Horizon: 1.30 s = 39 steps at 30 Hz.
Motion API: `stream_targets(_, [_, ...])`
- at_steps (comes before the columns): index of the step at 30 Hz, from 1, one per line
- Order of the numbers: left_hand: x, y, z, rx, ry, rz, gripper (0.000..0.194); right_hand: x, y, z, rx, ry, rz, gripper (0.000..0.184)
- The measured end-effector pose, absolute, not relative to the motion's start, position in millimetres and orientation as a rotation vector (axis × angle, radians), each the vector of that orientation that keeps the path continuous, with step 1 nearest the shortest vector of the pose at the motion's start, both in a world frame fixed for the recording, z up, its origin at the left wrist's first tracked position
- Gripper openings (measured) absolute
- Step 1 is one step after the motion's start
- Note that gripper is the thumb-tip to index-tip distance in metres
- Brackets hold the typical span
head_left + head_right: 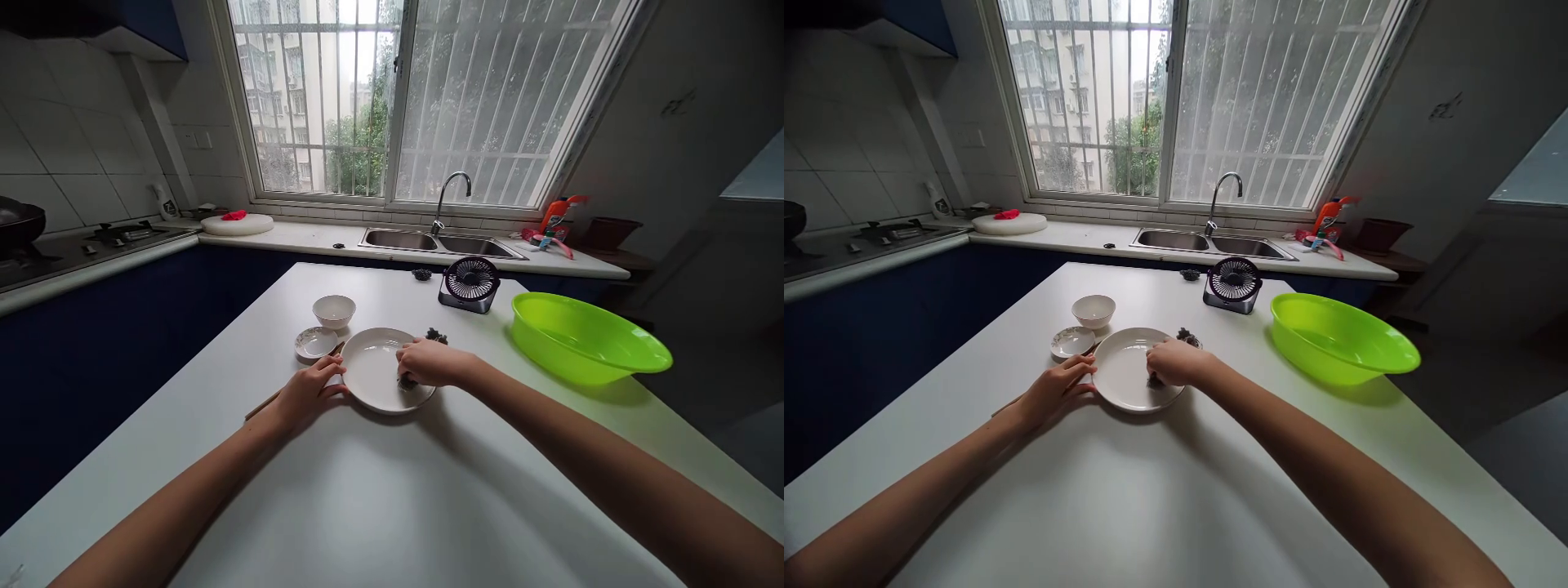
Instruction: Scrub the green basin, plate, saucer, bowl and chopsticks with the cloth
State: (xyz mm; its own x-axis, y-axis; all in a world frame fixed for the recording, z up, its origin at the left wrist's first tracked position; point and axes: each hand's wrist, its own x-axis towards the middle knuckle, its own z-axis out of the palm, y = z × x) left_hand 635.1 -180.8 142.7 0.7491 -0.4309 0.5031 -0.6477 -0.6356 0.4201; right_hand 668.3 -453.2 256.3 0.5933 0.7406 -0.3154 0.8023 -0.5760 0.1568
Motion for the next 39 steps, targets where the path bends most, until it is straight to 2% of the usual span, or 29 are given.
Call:
stream_targets(4, [633,-182,146,2.376,-0.802,0.442,0.031,662,-457,244,2.552,1.206,-0.29,0.025])
stream_targets(9, [632,-184,146,2.37,-0.775,0.443,0.033,658,-468,254,2.559,1.144,-0.238,0.023])
stream_targets(16, [629,-180,159,2.349,-0.724,0.345,0.038,654,-492,271,2.707,1.081,0.082,0.027])
stream_targets(21, [631,-190,168,2.413,-0.496,0.43,0.042,646,-507,231,2.981,0.993,0.493,0.028])
stream_targets(25, [634,-205,159,2.531,-0.485,0.413,0.052,643,-513,186,3.095,1.029,0.755,0.028])
stream_targets(28, [636,-212,145,2.596,-0.454,0.402,0.06,641,-516,162,3.103,1.069,0.834,0.03])
stream_targets(33, [642,-220,127,2.551,-0.402,0.463,0.055,636,-517,142,3.189,1.021,1.013,0.034])
stream_targets(39, [644,-231,138,2.46,-0.309,0.483,0.063,634,-515,137,3.252,1.014,1.116,0.032])
